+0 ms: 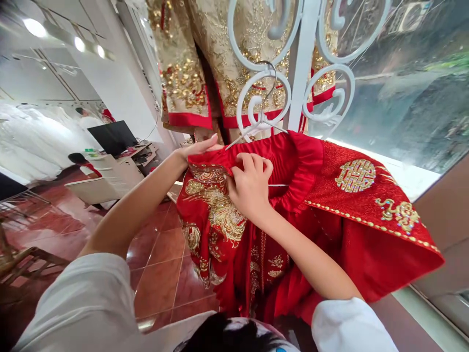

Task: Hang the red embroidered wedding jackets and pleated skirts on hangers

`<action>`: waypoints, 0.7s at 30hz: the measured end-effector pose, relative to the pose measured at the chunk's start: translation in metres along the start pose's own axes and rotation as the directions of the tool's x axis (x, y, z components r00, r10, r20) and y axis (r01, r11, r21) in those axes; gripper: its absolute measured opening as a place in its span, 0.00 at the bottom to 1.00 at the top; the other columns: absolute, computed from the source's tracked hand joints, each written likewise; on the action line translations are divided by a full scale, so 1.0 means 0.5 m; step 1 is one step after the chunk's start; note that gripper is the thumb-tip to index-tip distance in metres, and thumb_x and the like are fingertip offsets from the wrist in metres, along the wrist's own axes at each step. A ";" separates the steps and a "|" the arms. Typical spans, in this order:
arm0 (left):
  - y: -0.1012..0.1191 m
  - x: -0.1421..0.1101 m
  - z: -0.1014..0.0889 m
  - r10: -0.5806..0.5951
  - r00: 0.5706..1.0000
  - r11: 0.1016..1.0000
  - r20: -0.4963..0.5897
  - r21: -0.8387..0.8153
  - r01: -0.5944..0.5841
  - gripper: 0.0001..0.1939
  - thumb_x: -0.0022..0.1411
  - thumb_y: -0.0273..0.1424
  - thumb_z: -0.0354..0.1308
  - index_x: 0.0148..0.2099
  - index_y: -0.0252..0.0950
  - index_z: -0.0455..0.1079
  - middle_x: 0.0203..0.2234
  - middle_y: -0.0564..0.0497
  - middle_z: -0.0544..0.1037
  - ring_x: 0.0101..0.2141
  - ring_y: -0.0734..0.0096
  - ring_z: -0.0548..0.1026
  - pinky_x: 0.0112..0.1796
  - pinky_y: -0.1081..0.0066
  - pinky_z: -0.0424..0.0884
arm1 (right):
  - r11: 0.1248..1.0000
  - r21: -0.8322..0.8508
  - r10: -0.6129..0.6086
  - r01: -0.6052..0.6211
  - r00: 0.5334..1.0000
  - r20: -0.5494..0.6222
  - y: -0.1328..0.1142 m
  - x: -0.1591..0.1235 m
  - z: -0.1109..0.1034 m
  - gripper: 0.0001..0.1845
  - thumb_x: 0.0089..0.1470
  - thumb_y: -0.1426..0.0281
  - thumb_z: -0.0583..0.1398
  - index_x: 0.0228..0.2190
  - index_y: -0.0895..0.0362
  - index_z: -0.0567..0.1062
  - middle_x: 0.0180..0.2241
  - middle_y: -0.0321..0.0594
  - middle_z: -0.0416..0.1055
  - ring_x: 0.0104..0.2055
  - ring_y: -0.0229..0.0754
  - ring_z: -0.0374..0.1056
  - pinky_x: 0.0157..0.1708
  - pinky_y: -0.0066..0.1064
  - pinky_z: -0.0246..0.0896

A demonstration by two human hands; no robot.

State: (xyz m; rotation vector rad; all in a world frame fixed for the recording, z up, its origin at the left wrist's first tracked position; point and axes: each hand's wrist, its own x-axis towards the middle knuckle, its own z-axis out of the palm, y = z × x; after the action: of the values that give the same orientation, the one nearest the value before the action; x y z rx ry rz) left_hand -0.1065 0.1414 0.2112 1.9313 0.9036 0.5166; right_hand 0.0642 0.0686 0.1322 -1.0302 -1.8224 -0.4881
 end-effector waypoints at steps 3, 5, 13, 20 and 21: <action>-0.011 0.001 0.002 -0.076 0.989 0.987 0.130 -0.131 0.093 0.17 0.49 0.41 0.63 0.34 0.32 0.72 0.27 0.48 0.78 0.28 0.68 0.74 0.35 0.70 0.71 | 0.999 -0.040 -0.015 0.014 1.000 -0.007 0.016 -0.012 0.013 0.12 0.55 0.66 0.54 0.27 0.55 0.76 0.52 0.45 0.64 0.55 0.53 0.54 0.52 0.50 0.42; 0.001 0.006 0.005 -0.077 0.988 0.994 0.136 -0.071 0.087 0.16 0.44 0.35 0.67 0.35 0.32 0.72 0.28 0.48 0.77 0.27 0.71 0.73 0.32 0.72 0.69 | 0.998 -0.057 -0.028 0.028 1.000 0.011 0.011 -0.018 0.014 0.13 0.56 0.65 0.54 0.29 0.56 0.76 0.53 0.45 0.64 0.56 0.52 0.53 0.54 0.49 0.42; 0.042 -0.001 0.040 -0.089 0.993 0.993 -0.077 0.073 0.094 0.06 0.47 0.29 0.62 0.29 0.32 0.71 0.25 0.50 0.76 0.25 0.73 0.72 0.29 0.72 0.68 | 0.933 -0.216 0.275 -0.288 0.957 -0.092 0.145 0.026 -0.159 0.28 0.57 0.49 0.48 0.33 0.55 0.78 0.49 0.50 0.68 0.53 0.52 0.59 0.45 0.47 0.52; 0.085 0.000 0.052 -0.128 0.953 0.992 -0.275 -0.016 0.129 0.10 0.43 0.22 0.59 0.32 0.32 0.73 0.23 0.50 0.74 0.26 0.69 0.73 0.31 0.67 0.69 | 0.773 0.001 0.558 -0.634 0.681 0.475 0.265 0.067 -0.191 0.33 0.56 0.47 0.48 0.11 0.57 0.61 0.15 0.41 0.63 0.20 0.35 0.57 0.22 0.32 0.51; 0.095 0.003 0.053 -0.098 0.944 0.994 -0.314 0.019 0.109 0.11 0.43 0.22 0.59 0.33 0.32 0.73 0.23 0.50 0.73 0.27 0.68 0.73 0.32 0.67 0.69 | 0.755 0.061 0.548 -0.653 0.679 0.488 0.254 0.064 -0.180 0.31 0.56 0.49 0.49 0.12 0.57 0.62 0.17 0.41 0.65 0.19 0.36 0.57 0.22 0.32 0.52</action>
State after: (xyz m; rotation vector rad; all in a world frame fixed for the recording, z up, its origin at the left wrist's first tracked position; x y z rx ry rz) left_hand -0.0696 0.1127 0.2393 1.8512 1.2166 0.7631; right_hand 0.2107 0.0917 0.1892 -1.5832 -1.7103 0.4031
